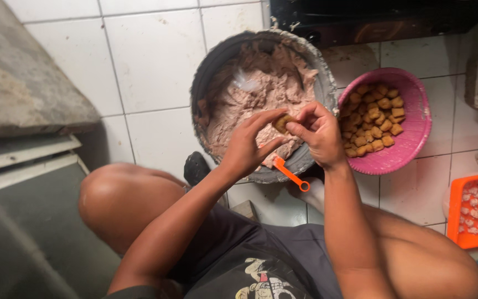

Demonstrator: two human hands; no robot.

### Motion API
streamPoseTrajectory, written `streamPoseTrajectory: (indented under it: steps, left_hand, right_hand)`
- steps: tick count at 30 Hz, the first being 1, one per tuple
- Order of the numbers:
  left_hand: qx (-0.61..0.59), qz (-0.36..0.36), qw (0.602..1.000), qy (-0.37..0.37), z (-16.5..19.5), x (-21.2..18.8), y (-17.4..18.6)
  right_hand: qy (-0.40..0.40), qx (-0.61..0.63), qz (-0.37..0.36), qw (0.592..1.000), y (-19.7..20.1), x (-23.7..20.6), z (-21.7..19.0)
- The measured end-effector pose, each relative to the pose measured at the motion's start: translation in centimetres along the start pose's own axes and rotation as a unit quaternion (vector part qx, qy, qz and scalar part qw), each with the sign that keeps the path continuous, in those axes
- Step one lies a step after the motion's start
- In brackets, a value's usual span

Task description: The person sits on the kitchen floor and uses an orange spatula to scoop pink batter from a large basin onto fried food pieces, spreading the batter over each piece by hand and spatula. Coated pieces are placed into an orange tray, with a pink basket of uncoated pieces and pots of hot oil nearby.

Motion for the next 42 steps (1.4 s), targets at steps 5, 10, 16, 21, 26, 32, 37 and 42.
streamPoseTrajectory:
  steps: [5, 10, 16, 21, 26, 32, 37, 42]
  left_hand:
    - [0.010, -0.001, 0.999, 0.041, -1.1, -1.0, 2.4]
    - [-0.089, 0.072, 0.989, 0.097, -3.4, -2.0, 4.5]
    - [-0.312, 0.089, 0.913, 0.247, -5.8, -3.0, 4.4]
    - [-0.401, 0.059, 0.874, 0.270, -5.4, -2.6, 4.6]
    - [-0.378, 0.068, 0.885, 0.264, -5.1, -2.4, 5.4]
    - [-0.440, 0.095, 0.852, 0.267, -6.5, -3.0, 4.5]
    - [-0.438, 0.142, 0.848, 0.262, -7.8, -3.4, 4.4]
    - [-0.404, 0.164, 0.860, 0.264, -8.2, -2.8, 4.4]
  right_hand:
    - [-0.036, 0.034, -0.015, 0.999, -3.7, -0.9, -0.1]
    - [-0.170, -0.542, -0.067, 0.820, -1.5, -1.6, 5.5]
    - [-0.217, -0.712, -0.244, 0.621, 2.6, -7.1, 14.9]
    - [-0.140, -0.715, -0.200, 0.655, 2.4, -7.5, 14.1]
    - [-0.052, -0.699, -0.174, 0.692, -1.4, -7.3, 11.7]
    - [-0.031, -0.687, -0.229, 0.689, -4.2, -6.8, 14.5]
    - [-0.096, -0.575, -0.212, 0.784, -5.3, -7.9, 15.1]
    - [-0.159, -0.346, -0.082, 0.921, -5.0, -7.3, 13.9]
Point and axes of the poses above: each hand's wrist, its own x-axis towards the middle knuckle, its own y-axis out of the back of the hand, z = x × y, the point moved 6 cm from there along x, towards the middle knuckle, and after that the axes turned 10 degrees about x, right-handed, at the moved point
